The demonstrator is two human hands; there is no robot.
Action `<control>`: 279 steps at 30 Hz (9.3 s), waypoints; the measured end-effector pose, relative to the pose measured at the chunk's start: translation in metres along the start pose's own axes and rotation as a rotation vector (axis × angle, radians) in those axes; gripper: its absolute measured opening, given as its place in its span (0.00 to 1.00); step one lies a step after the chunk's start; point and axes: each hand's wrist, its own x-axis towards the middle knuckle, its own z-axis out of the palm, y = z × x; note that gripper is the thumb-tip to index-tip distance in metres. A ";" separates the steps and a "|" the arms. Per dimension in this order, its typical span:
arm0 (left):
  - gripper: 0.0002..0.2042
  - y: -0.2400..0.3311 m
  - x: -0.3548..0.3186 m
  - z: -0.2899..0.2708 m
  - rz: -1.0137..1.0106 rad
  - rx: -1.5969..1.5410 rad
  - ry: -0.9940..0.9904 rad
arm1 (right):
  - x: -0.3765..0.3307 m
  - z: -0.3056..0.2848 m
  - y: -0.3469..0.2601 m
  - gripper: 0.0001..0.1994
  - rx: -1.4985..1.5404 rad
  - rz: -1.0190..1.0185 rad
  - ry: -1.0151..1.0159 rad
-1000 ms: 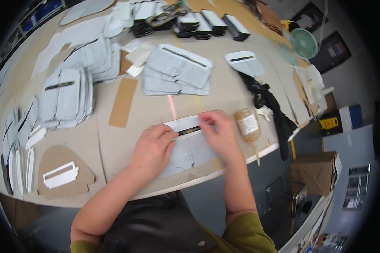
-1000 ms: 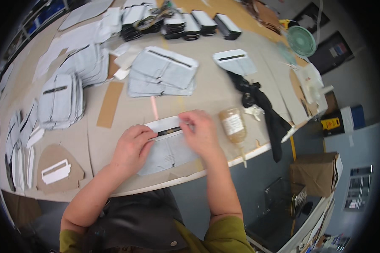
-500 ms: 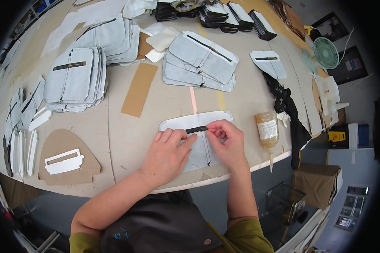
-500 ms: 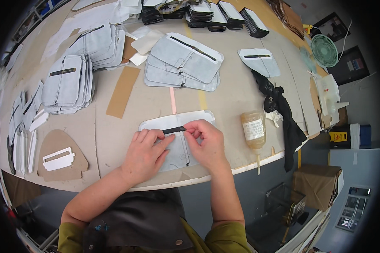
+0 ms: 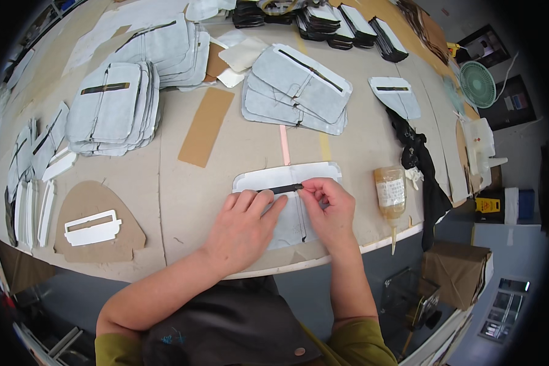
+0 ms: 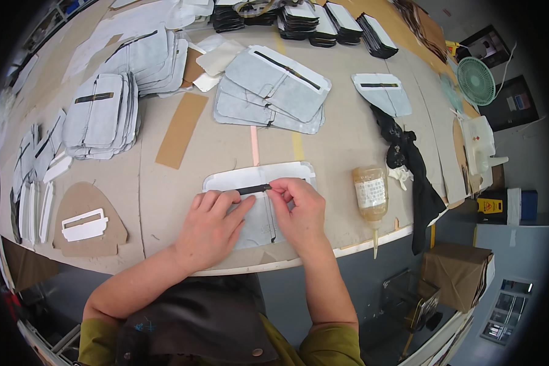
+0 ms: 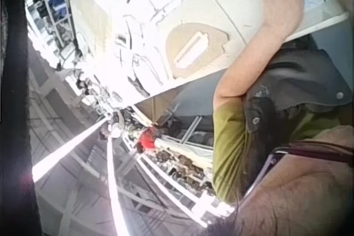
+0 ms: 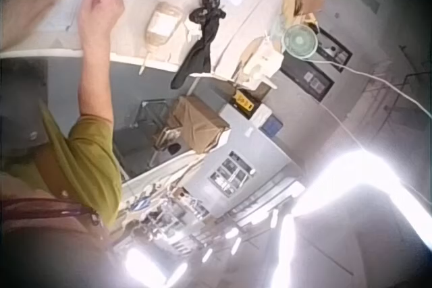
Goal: Applying glue to plastic frames and attaching them to leather pouch components.
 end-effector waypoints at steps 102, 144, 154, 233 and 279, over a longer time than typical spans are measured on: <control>0.19 -0.019 -0.010 -0.010 -0.059 -0.025 0.113 | 0.055 0.021 -0.021 0.07 -0.253 -0.183 -0.245; 0.15 -0.016 0.034 0.018 0.083 0.000 0.161 | 0.049 0.000 0.011 0.04 -0.214 -0.156 -0.063; 0.14 -0.018 0.033 0.021 0.078 -0.091 0.211 | 0.034 -0.027 0.011 0.04 -0.089 -0.053 0.058; 0.26 -0.027 0.010 -0.009 -0.050 -0.201 0.104 | 0.001 -0.027 0.024 0.15 -0.178 -0.115 0.198; 0.17 -0.032 0.010 0.000 -0.002 -0.198 0.168 | 0.015 -0.007 -0.006 0.12 -0.082 -0.132 -0.104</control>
